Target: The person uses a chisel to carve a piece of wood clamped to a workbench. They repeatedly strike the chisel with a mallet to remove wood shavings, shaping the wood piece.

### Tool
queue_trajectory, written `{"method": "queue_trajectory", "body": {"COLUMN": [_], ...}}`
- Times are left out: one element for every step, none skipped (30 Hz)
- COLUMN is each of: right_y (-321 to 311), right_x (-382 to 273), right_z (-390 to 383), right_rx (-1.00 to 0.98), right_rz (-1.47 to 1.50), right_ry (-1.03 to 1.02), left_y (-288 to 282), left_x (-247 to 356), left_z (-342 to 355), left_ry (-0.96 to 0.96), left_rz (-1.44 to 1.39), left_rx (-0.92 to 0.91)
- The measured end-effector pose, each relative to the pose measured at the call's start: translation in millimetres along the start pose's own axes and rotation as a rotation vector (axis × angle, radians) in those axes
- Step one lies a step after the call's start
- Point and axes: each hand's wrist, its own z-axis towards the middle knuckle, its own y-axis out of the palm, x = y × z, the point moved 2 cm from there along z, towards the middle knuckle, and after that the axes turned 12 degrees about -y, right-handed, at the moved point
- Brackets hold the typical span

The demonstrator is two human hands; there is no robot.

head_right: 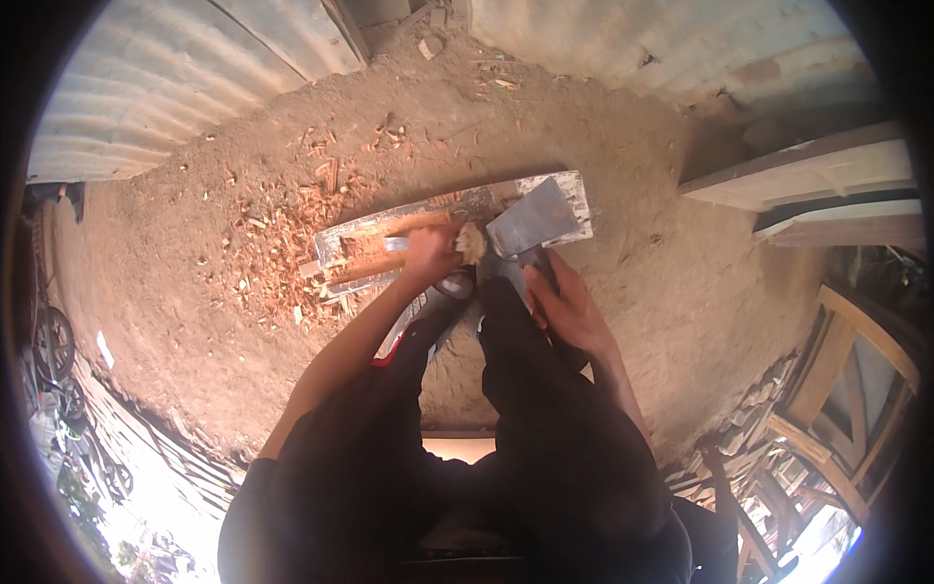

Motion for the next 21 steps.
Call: {"method": "queue_trajectory", "body": {"right_y": [0,-1,-3,-4,-5,-4,-4,-5,-6,-6,-5,-6,-7,-8,-4,-5,-5,-10,-17,-13,-7], "right_x": [2,2,-1,-2,0,0,1,4,7,8,9,10,11,13,12,18,21,31,37,47,53], "right_z": [1,1,1,0,-2,-1,-2,-3,-3,-2,-1,-2,-2,-3,3,5,8,6,2,9,18], "right_rx": [0.002,0.011,0.019,0.027,0.034,0.035,0.037,0.043,0.047,0.041,0.036,0.043,0.049,0.043,0.004,-0.003,-0.008,0.023,0.058,0.052,0.036], "right_rz": [-0.004,0.006,0.013,0.02,0.03,0.04,0.05,0.053,0.055,0.06,0.071,0.078,0.086,0.092,0.112,0.123,0.152,0.172,0.186,0.216,0.241], "right_ry": [0.003,0.017,0.03,0.044,0.05,0.053,0.057,0.047,0.039,0.025,0.024,0.026,0.028,0.043,0.045,0.059,0.058,0.07,0.078,0.082,0.085], "left_y": [-8,-15,-22,-28,-31,-33,-33,-32,-29,-25,-21,-17,-26,-12,0,0,-2,-13,-27,-44,-40], "left_x": [-7,-12,-14,-14,-13,-12,-10,-7,-3,-8,-12,-10,1,-20,-67,-80,-90,-69,-42,-36,-35], "left_z": [-10,-16,-20,-24,-27,-26,-22,-16,-9,-4,0,2,3,3,-5,-9,-12,-14,-14,-19,-24], "left_ry": [0.002,-0.021,-0.045,-0.068,-0.11,-0.145,-0.18,-0.214,-0.256,-0.146,-0.035,0.085,0.102,0.01,-0.096,-0.148,-0.199,-0.189,-0.166,-0.168,-0.113], "left_rz": [0.021,0.028,0.032,0.036,0.08,0.105,0.129,0.153,0.105,-0.006,-0.115,-0.234,-0.38,-0.611,-0.817,-0.808,-0.803,-0.585,-0.373,-0.123,-0.372], "left_rx": [0.001,0.036,0.074,0.111,0.106,0.092,0.078,0.063,0.021,0.094,0.166,0.23,0.196,0.122,0.073,0.051,0.032,0.034,0.04,0.082,0.06]}}
